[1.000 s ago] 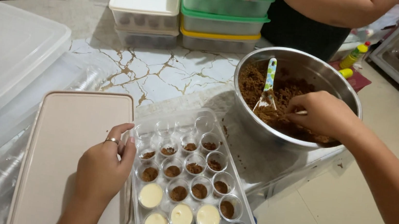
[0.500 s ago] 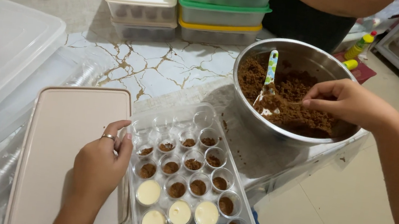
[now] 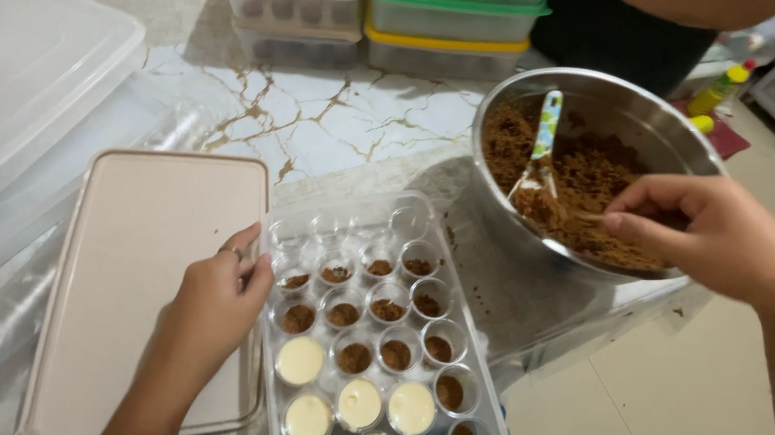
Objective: Fill small plastic cups with a brown crumbly mixture using a spoon.
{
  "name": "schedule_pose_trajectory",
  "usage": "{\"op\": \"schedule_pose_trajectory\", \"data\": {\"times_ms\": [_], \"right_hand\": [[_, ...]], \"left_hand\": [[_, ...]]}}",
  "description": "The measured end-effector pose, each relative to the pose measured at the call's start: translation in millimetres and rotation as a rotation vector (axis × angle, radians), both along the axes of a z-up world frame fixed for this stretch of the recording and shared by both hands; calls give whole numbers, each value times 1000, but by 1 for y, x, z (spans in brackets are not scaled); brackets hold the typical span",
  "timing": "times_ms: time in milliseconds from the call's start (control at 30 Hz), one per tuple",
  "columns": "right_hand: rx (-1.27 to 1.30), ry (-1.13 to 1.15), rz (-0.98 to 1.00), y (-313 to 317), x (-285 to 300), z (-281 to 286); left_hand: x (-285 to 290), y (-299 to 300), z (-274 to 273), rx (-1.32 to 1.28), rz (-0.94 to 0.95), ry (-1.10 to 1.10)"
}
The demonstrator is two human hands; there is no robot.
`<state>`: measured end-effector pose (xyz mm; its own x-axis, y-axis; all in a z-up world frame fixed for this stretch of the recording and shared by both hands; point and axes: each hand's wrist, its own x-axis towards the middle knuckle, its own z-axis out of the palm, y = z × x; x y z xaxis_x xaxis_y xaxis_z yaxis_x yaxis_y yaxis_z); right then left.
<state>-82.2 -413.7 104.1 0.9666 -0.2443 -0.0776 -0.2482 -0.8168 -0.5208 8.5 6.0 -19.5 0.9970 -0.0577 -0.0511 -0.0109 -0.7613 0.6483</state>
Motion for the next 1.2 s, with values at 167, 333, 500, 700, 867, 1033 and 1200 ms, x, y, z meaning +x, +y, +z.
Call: {"op": "schedule_pose_trajectory", "data": {"times_ms": [167, 333, 500, 700, 867, 1033, 1200], "right_hand": [[2, 31, 23, 54, 0, 9], [-112, 46, 233, 113, 26, 7], [-86, 18, 392, 160, 58, -1], [-284, -68, 533, 204, 90, -8], [-733, -220, 722, 221, 103, -40], [-909, -598, 933, 221, 91, -60], [-984, -718, 957, 212, 89, -57]], "left_hand": [[-1, 1, 6, -82, -20, 53], [-8, -2, 22, -137, -1, 115], [-8, 3, 16, -95, -44, -148], [-7, 13, 20, -57, 3, -341], [-10, 11, 23, -41, -26, -328], [-6, 11, 12, -49, -47, -381], [-8, 11, 14, -53, -47, -387]]}}
